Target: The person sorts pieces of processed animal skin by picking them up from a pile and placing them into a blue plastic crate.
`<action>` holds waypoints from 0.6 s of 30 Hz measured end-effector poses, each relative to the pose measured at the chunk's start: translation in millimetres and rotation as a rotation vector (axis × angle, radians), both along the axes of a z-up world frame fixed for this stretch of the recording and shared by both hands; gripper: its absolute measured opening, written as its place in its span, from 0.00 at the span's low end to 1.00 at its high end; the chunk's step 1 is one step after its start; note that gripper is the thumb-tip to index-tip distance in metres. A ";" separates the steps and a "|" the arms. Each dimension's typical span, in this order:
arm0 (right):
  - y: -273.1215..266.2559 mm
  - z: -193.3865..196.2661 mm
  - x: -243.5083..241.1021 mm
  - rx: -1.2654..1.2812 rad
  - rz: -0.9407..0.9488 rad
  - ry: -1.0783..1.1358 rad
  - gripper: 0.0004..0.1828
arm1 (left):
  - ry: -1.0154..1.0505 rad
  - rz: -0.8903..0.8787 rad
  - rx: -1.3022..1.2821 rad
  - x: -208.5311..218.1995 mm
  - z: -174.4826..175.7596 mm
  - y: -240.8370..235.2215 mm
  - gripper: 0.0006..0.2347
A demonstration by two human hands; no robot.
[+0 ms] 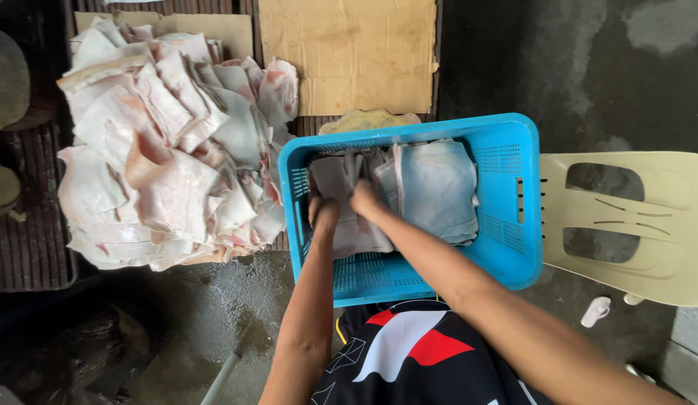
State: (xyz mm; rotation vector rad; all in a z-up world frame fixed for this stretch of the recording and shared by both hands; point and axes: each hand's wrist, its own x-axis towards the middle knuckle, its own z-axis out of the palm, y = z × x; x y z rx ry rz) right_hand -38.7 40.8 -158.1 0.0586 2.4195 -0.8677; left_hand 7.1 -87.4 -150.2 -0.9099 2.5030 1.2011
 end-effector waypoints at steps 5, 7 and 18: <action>41.9 33.4 -20.1 -0.249 -0.261 -0.362 0.19 | 0.198 0.004 0.141 -1.8 -5.0 -5.6 0.32; 52.9 52.5 -11.6 -0.335 -0.331 -0.419 0.23 | 0.298 0.007 0.190 -14.9 12.2 1.4 0.33; 199.8 113.8 39.8 -1.160 -0.704 -0.721 0.21 | -0.377 -0.309 0.800 -71.6 170.3 25.3 0.27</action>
